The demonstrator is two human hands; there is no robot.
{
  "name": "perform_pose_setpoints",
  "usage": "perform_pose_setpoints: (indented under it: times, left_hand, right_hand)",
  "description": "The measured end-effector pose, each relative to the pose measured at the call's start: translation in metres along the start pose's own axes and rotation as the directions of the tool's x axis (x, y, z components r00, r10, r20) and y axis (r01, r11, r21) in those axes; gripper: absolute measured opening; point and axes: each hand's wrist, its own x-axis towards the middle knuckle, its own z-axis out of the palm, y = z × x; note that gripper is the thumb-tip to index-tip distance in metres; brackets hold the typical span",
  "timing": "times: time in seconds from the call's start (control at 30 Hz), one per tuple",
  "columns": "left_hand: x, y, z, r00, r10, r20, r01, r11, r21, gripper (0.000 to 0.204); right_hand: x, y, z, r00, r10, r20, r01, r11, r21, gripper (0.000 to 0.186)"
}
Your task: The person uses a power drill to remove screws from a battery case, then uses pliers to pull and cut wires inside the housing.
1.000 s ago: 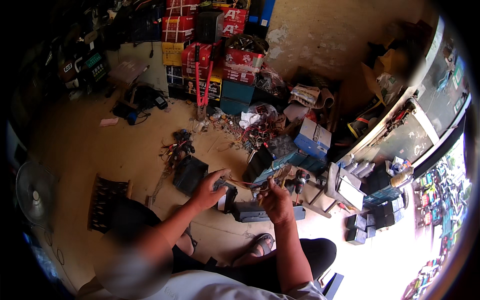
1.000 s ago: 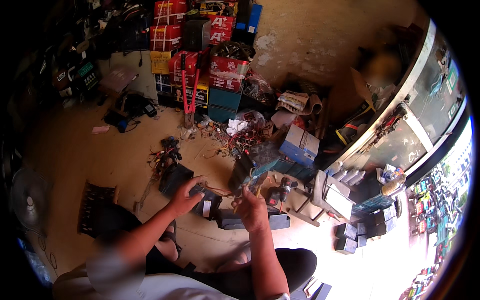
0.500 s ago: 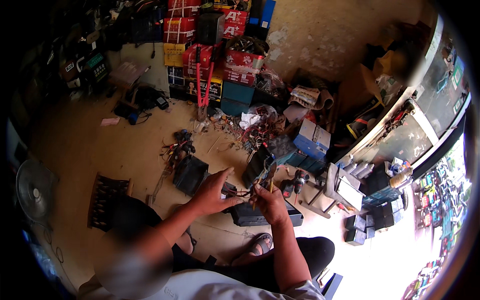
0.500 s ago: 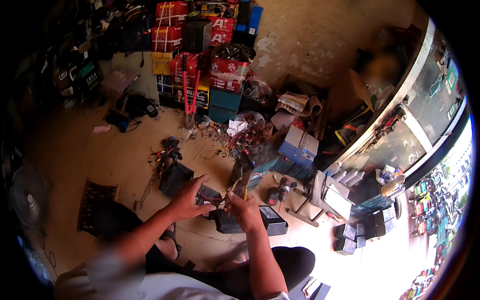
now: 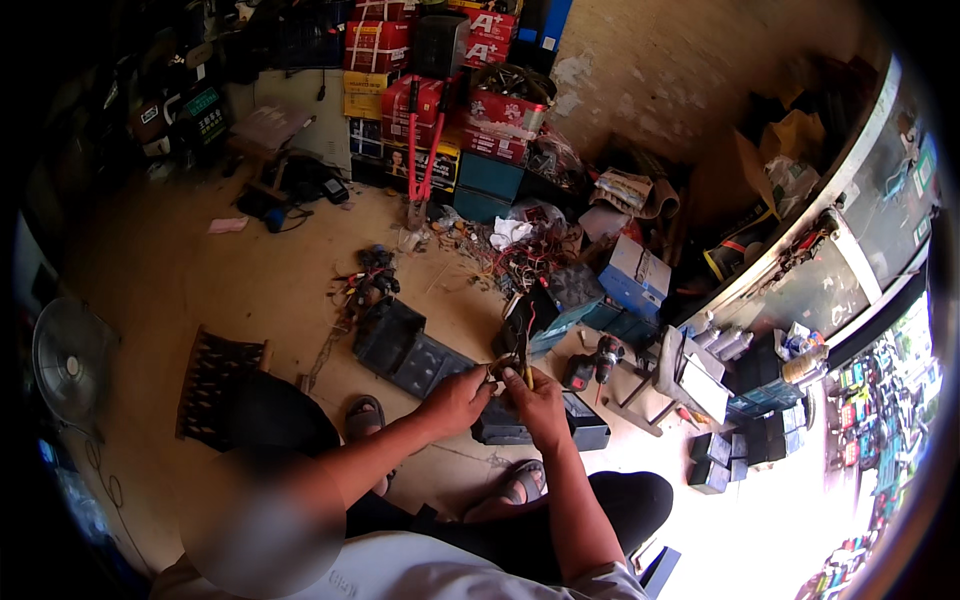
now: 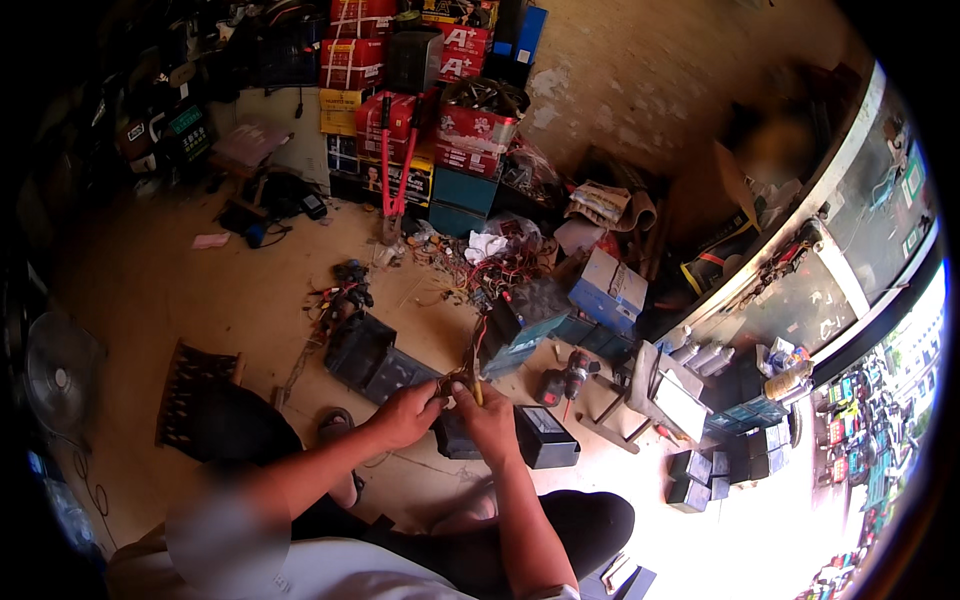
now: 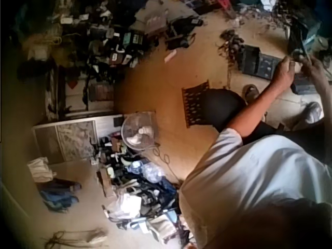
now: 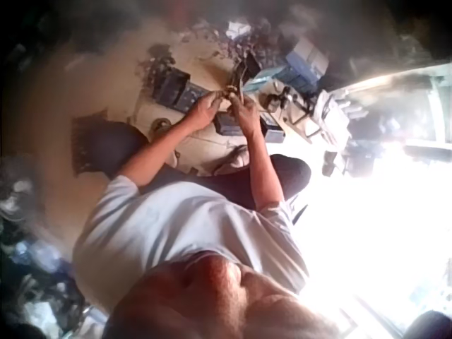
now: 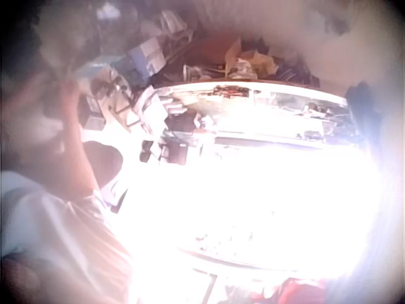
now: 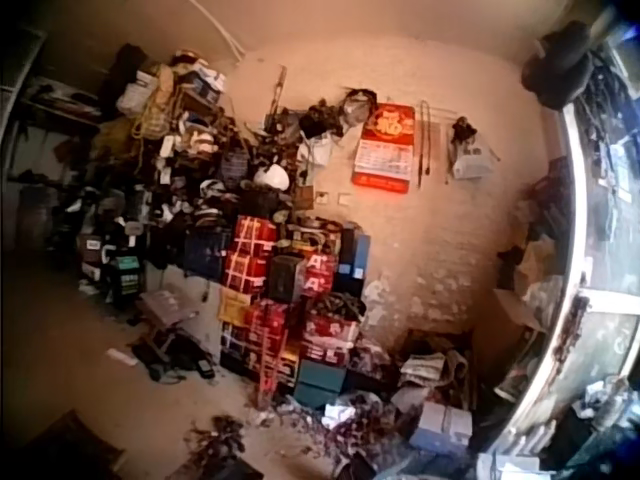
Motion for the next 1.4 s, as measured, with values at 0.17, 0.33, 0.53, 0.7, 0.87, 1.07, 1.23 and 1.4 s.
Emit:
perform_pose_setpoints:
  times: [0.17,0.33,0.53,0.7,0.87,1.07,1.23,1.4]
  left_hand:
    - [0.008,-0.003,-0.008,0.938,-0.344,0.041,0.276,0.669,-0.690,0.015]
    - [0.009,0.004,-0.017,0.906,-0.414,0.091,0.167,0.151,-0.974,0.015]
    - [0.016,-0.030,-0.011,0.873,-0.486,-0.049,0.200,0.448,-0.871,0.015]
    - [0.016,-0.039,-0.012,0.895,-0.445,0.036,0.195,0.318,-0.928,0.011]
    - [0.023,-0.055,-0.007,0.807,-0.590,0.035,0.172,0.178,-0.969,0.011]
    - [0.039,-0.099,-0.022,0.652,-0.756,-0.045,0.235,0.259,-0.937,0.012]
    - [0.041,-0.105,-0.021,0.622,-0.781,-0.058,0.208,0.236,-0.949,0.012]
    - [0.048,-0.096,-0.023,0.651,-0.759,-0.016,0.212,0.202,-0.956,0.018]
  right_hand:
    - [-0.002,0.007,0.000,0.994,0.085,-0.070,-0.086,0.996,-0.012,0.028]
    - [-0.023,0.003,0.037,0.989,0.120,0.086,-0.111,0.989,-0.102,0.030]
    - [-0.019,0.017,0.038,0.985,0.077,0.157,-0.048,0.982,-0.180,0.021]
    - [-0.018,0.011,0.037,0.997,0.070,0.027,-0.065,0.986,-0.155,0.017]
    - [-0.015,0.022,0.032,0.991,0.070,0.117,-0.038,0.965,-0.258,0.017]
    - [-0.032,0.004,0.041,0.975,0.050,0.216,0.081,0.827,-0.557,0.036]
    - [-0.034,0.005,0.032,0.960,0.107,0.260,-0.003,0.929,-0.369,0.025]
    - [-0.036,-0.006,0.027,0.926,0.269,0.265,-0.293,0.955,0.054,0.014]
